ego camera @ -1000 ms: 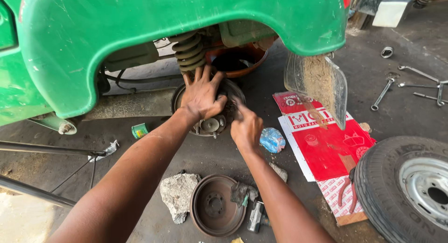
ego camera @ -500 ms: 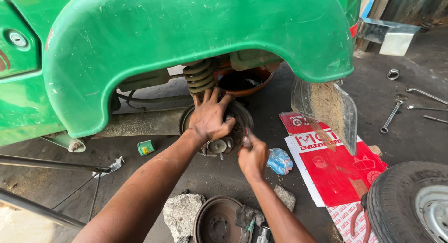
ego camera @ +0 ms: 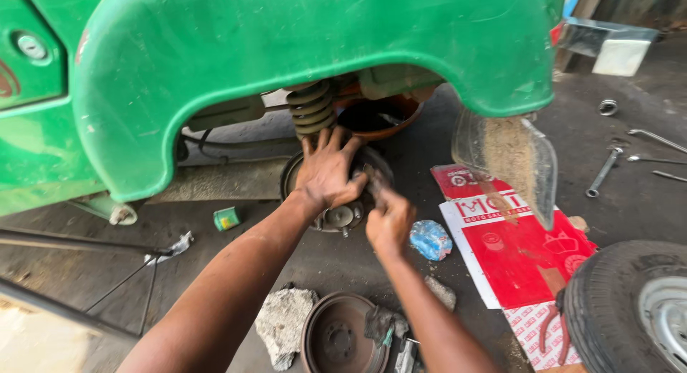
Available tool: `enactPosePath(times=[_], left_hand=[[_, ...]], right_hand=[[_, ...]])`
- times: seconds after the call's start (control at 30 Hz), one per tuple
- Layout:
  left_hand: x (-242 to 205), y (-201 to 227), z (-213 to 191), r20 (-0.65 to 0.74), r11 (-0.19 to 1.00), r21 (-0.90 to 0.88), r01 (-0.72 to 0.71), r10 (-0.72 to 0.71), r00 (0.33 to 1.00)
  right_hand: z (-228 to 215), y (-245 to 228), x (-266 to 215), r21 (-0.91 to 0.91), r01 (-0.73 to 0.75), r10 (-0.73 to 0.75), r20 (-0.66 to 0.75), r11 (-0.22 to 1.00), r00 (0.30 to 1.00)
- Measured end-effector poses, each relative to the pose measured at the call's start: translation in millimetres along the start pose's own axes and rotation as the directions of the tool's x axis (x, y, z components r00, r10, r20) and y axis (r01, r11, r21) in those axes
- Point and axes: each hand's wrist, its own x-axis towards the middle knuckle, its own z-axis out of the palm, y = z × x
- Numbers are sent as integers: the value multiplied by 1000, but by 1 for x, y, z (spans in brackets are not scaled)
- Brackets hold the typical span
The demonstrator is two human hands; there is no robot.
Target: The person cleans and services the internal components of a vehicle's drum brake assembly. They rub surfaces with sandpaper, use a hammer and a screwdriver to adjust parts, and wipe components with a cloth while an assistant provides support.
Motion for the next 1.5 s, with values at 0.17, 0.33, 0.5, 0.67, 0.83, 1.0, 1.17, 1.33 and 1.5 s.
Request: enactPosePath(times=[0.17, 0.33, 0.5, 0.67, 0.83, 1.0, 1.17, 1.33, 1.5], left_hand=[[1, 2, -3, -6, 1000, 20, -17, 17, 1000], [7, 4, -4, 66, 1000, 3, 18, -18, 998], [7, 1, -1, -3, 999, 14, -30, 31, 1000], [7, 1, -2, 31, 1000, 15, -16, 15, 999], [4, -1, -1, 9, 1000, 3, -31, 31, 999], [6, -2, -2, 9, 999, -14, -32, 32, 999], [4, -1, -6, 18, 1000, -19, -26, 26, 999], [5, -3, -2, 2, 999, -20, -36, 36, 999], [6, -4, -7, 25, 998, -53, -37, 39, 999]], right_hand=[[5, 13, -9, -61, -191, 187, -69, 980, 980], [-2, 27, -17, 25, -420, 421, -58, 907, 905], [-2, 29, -23, -110, -314, 312, -30, 943, 949], [4, 25, -26, 104, -410, 417, -49, 906, 908], [7, 25, -34, 345, -619, 649, 37, 705, 760], [12, 27, -34, 418, -396, 451, -38, 818, 892], [17, 20, -46, 541, -723, 836, 63, 430, 545], [21, 28, -55, 474, -515, 608, -56, 714, 792], [27, 33, -55, 507, -615, 712, 3, 604, 702]])
